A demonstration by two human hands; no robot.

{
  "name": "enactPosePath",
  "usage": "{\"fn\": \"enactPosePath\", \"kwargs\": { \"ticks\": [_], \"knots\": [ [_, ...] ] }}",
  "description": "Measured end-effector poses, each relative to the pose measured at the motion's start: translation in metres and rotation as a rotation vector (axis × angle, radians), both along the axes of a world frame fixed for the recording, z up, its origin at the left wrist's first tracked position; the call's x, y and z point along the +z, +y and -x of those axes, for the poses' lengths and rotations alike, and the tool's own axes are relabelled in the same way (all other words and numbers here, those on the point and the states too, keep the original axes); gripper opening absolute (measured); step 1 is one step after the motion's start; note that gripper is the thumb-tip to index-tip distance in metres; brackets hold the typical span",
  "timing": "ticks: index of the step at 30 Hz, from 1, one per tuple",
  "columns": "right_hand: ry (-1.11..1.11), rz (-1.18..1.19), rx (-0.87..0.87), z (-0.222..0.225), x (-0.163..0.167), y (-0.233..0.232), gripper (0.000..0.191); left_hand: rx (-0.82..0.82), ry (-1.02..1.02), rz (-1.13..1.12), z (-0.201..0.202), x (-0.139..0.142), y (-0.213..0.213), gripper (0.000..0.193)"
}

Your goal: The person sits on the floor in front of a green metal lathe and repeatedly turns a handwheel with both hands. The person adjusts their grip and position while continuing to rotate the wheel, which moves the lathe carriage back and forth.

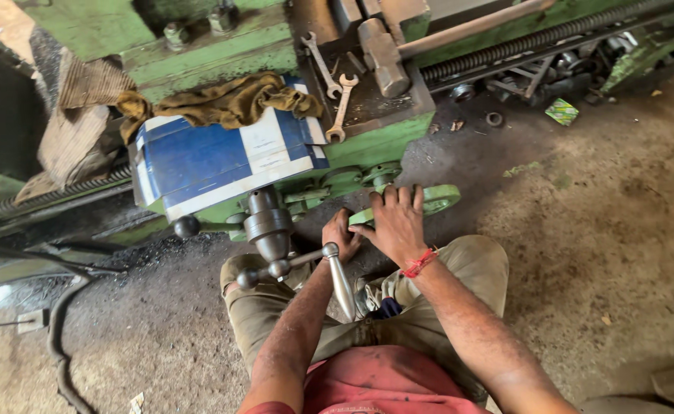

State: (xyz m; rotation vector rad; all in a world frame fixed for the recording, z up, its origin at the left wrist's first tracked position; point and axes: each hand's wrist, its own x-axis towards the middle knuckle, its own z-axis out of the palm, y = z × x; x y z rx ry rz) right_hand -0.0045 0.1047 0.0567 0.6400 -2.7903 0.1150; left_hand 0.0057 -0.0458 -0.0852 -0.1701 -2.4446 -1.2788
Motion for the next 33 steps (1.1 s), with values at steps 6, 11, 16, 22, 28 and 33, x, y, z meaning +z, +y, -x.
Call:
{"fn": "enactPosePath", "kwargs": {
  "ticks": [6,11,16,22,28,33],
  "knots": [
    [-0.016,0.001,0.004,-0.001,0.002,0.000,0.086,-0.008,0.014,0.015,0.001,0.001,0.001,0.030],
    [-0.064,-0.061,-0.008,0.001,-0.004,0.000,0.087,-0.007,0.016,0.024,0.001,0.004,0.001,0.031],
    [-0.023,-0.107,-0.008,0.002,-0.007,-0.001,0.088,-0.017,0.033,0.024,-0.001,0.013,-0.002,0.037],
    [0.056,-0.139,-0.017,-0.001,-0.004,-0.005,0.081,0.038,0.038,0.020,-0.004,0.026,0.001,0.031],
    [0.057,-0.136,-0.015,-0.001,-0.006,-0.006,0.076,0.026,-0.010,0.009,-0.008,0.032,-0.001,0.032],
    [0.110,-0.101,0.000,0.000,-0.012,-0.005,0.078,0.027,-0.041,0.006,-0.008,0.032,-0.001,0.032]
  ]
}}
